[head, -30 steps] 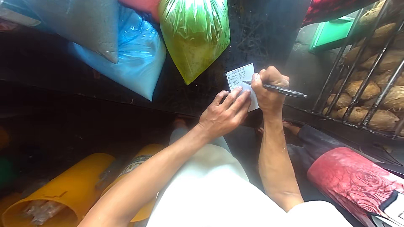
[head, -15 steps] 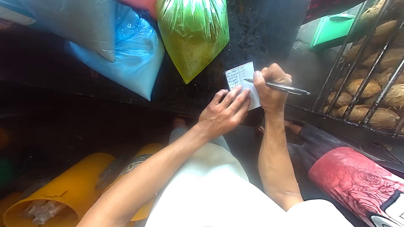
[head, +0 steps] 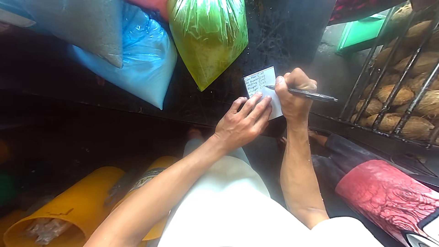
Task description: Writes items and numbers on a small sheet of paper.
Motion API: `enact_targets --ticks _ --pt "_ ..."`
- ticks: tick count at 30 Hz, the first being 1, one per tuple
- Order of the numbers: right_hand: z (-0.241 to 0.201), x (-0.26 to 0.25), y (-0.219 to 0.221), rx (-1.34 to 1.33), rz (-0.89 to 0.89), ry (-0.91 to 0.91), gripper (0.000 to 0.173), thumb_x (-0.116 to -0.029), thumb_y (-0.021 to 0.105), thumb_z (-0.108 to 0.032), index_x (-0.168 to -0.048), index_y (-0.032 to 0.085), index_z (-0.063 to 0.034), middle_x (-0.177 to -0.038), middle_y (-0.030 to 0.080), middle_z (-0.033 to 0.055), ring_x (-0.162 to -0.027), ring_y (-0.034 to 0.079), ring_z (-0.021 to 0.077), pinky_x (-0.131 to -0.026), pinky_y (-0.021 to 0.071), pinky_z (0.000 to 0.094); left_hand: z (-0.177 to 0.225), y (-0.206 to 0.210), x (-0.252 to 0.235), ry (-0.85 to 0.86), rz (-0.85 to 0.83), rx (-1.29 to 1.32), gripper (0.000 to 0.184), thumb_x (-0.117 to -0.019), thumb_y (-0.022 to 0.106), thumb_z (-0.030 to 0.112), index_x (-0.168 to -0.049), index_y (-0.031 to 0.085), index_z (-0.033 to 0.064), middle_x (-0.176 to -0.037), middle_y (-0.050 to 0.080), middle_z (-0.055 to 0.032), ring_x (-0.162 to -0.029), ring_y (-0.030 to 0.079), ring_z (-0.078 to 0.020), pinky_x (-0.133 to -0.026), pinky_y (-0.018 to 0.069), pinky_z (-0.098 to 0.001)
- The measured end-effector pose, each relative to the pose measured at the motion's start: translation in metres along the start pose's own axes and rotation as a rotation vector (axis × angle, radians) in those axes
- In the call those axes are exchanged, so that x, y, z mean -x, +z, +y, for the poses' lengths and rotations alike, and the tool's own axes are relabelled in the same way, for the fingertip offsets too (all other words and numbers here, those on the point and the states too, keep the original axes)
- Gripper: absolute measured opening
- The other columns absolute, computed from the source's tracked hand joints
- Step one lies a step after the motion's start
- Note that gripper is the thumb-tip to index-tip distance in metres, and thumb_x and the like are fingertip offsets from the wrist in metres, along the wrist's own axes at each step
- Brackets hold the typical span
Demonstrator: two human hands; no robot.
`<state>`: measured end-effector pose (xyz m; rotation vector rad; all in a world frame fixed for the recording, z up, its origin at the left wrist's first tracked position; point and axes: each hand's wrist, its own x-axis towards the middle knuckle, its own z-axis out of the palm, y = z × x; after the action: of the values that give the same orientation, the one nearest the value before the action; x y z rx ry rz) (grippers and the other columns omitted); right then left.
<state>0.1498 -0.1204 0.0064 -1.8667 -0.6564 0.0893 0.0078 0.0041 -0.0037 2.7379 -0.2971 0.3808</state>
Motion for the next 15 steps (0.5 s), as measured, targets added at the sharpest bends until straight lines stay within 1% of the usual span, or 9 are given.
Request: enact_targets --ticks 3,9,12,15 --pt "0.0041 -0.0031 0.0003 -0.050 0.018 -0.025 0.029 -0.0928 0.063 -0.003 -0.068 0.051 -0.0112 -0.060 0.048 -0.0054 -0.053 0.046 -0.0001 -0.049 0.0365 0.0167 -0.0004 0.0004 -0.0001 0.003 0.003 0.003 0.039 -0.1038 0.053 0.035 -0.134 0.067 0.0136 -0.148 0.057 -0.0071 -0.141 0.047 -0.0261 -0.114 0.0373 -0.0448" --pt "0.0042 -0.0018 0.0021 -0.039 0.025 -0.028 0.029 -0.0933 0.064 -0.003 -0.068 0.052 -0.0097 -0.060 0.049 -0.0042 -0.054 0.048 0.0012 -0.049 0.0374 0.0176 -0.0004 -0.0001 0.0001 0.004 0.006 0.001 0.039 -0.1036 0.054 0.034 -0.134 0.067 0.0134 -0.148 0.058 -0.0072 -0.141 0.048 -0.0262 -0.114 0.0371 -0.0449" --pt "0.0045 -0.0014 0.0022 0.000 0.026 -0.043 0.031 -0.0926 0.064 -0.002 -0.065 0.050 -0.0092 -0.058 0.048 -0.0026 -0.052 0.046 0.0025 -0.048 0.0351 0.0188 -0.0005 -0.0001 0.0003 0.005 0.004 0.003 0.039 -0.1039 0.053 0.034 -0.133 0.068 0.0136 -0.148 0.058 -0.0071 -0.141 0.048 -0.0267 -0.114 0.0371 -0.0451" --pt "0.0026 -0.0021 0.0007 -0.009 0.023 -0.026 0.031 -0.0924 0.063 -0.003 -0.065 0.050 -0.0101 -0.058 0.048 -0.0040 -0.052 0.046 0.0012 -0.048 0.0350 0.0178 -0.0007 -0.0001 0.0004 0.007 0.001 0.004 0.038 -0.1036 0.054 0.034 -0.133 0.068 0.0133 -0.148 0.057 -0.0075 -0.141 0.048 -0.0268 -0.114 0.0373 -0.0452"
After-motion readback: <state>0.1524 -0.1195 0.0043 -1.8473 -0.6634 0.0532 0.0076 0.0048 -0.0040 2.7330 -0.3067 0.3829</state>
